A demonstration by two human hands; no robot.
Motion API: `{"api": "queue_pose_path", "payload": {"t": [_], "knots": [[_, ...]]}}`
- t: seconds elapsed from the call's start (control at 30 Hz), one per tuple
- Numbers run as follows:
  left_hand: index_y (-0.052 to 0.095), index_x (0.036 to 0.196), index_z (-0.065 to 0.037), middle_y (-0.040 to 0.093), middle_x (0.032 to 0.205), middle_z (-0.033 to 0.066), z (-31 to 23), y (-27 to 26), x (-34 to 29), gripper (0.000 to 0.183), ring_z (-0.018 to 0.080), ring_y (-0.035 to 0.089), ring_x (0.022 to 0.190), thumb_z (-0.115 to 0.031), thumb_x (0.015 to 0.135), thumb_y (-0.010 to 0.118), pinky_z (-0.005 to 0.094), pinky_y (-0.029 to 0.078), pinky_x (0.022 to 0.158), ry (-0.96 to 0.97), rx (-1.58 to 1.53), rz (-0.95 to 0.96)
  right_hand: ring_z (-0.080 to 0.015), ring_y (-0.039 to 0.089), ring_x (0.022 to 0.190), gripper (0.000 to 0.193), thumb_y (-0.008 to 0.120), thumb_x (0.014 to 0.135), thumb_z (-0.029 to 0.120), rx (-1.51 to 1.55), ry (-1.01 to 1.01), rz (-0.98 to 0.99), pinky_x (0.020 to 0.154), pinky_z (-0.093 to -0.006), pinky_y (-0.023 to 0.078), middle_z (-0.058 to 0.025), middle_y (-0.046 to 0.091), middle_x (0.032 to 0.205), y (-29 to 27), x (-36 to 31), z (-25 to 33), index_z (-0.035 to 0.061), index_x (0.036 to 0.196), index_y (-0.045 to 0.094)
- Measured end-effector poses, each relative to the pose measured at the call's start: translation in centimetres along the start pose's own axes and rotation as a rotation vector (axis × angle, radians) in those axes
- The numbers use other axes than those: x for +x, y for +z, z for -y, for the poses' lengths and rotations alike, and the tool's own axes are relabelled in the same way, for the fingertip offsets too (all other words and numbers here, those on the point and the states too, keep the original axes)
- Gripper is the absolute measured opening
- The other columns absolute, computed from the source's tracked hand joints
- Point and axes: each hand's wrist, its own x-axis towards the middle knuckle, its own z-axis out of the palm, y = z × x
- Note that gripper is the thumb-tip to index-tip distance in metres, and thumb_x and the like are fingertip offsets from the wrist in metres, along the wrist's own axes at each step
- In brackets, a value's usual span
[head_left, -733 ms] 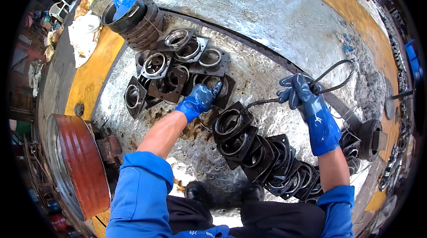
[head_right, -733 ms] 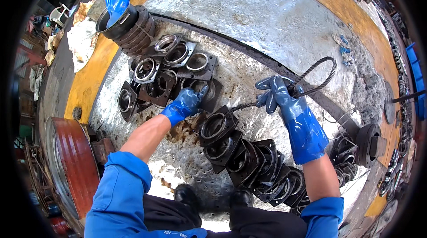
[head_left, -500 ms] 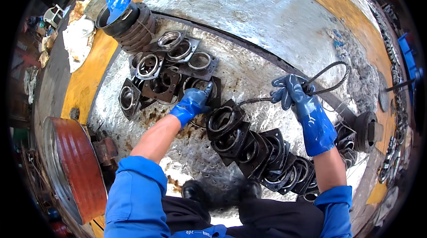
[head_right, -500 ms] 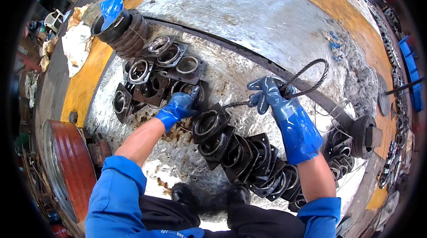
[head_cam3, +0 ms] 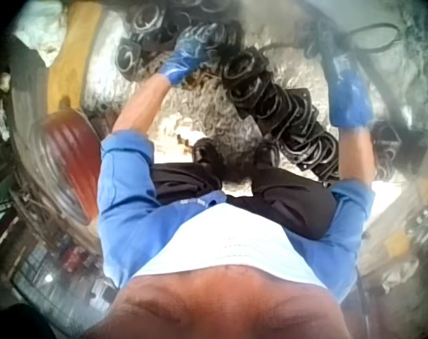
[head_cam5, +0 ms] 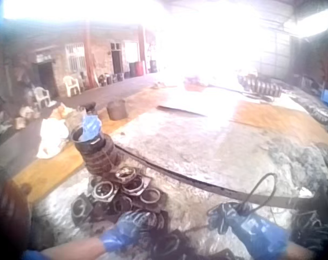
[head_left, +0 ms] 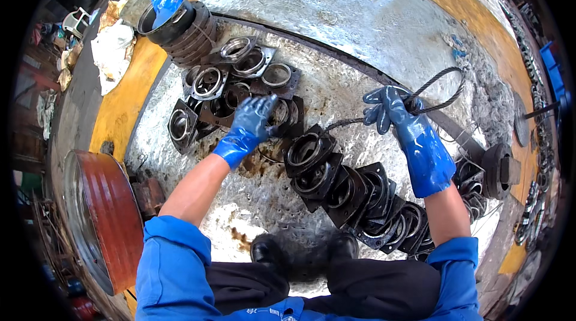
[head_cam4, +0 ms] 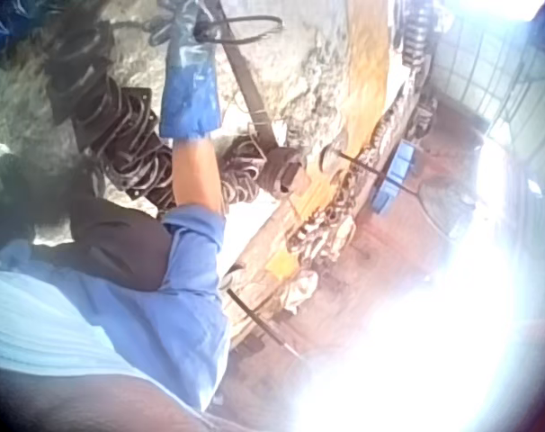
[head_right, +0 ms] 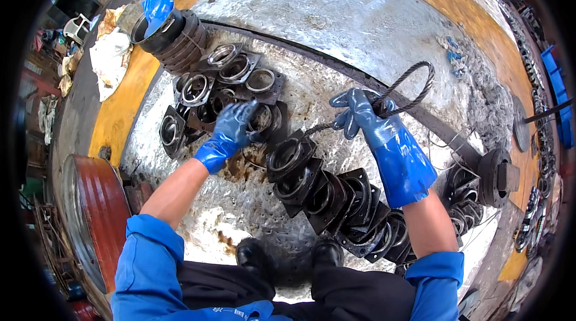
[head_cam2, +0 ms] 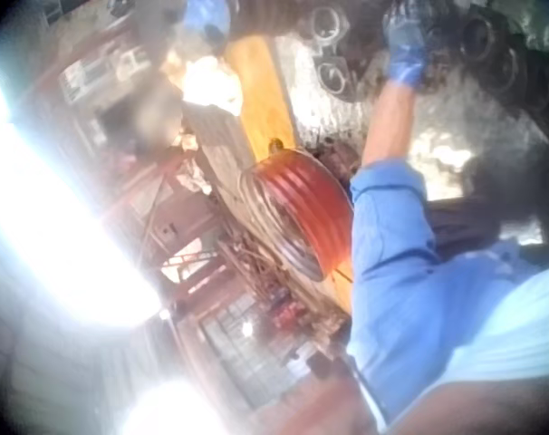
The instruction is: The person, wearing blue gloves, picks up and moves various oily mechanical parts from a pile on the floor into smaller organized groups, while also pulling out long wire-like components.
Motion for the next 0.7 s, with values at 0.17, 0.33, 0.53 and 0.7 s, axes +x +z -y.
{"api": "queue_pose_path", "payload": {"t": [0.17,0.33,0.53,0.7], "knots": [[0.036,0.155,-0.009,0.050,0.151,0.0157,1.6,-0.2,4.7,0.074,0.0315,0.046,0.140,-0.032,0.091,0.064,0.0458,0.028,0.120,0.014,0.210,0.050,-0.0204,0.066,0.069,0.056,0.046,0.107,0.046,-0.013,0.021,0.023,0.082,-0.0379,0.053,-0.0049,0.055,0.055,0.0,0.2,-0.3,-0.0053,0.105,0.069],[0.035,0.157,-0.011,0.056,0.145,0.0154,3.1,4.9,9.6,0.060,0.0298,0.053,0.135,-0.016,0.098,0.046,0.0454,0.031,0.118,0.010,0.304,0.283,-0.0134,0.062,0.057,0.056,0.043,0.107,0.048,-0.050,-0.007,0.071,0.055,-0.0265,0.050,-0.0112,0.067,0.071,-0.4,0.8,-0.9,-0.0003,0.108,0.071],[0.048,0.147,-0.011,0.074,0.112,0.0113,2.3,4.6,11.5,0.059,0.0285,0.071,0.104,-0.018,0.090,0.061,0.0441,0.050,0.097,-0.136,0.353,0.351,-0.0152,0.060,0.047,0.058,0.040,0.108,0.049,0.052,0.071,0.096,0.043,-0.0250,0.045,-0.0129,0.068,0.071,-0.8,1.8,-2.6,0.0002,0.108,0.070],[0.054,0.128,-0.007,0.075,0.103,0.0161,-0.3,-0.1,10.6,0.060,0.0324,0.072,0.097,-0.029,0.078,0.078,0.0441,0.055,0.085,-0.050,0.206,0.422,-0.0154,0.060,0.047,0.060,0.037,0.108,0.052,-0.042,0.031,0.064,0.042,-0.0259,0.046,-0.0139,0.069,0.071,-1.4,1.7,-3.0,0.0018,0.111,0.070]]}}
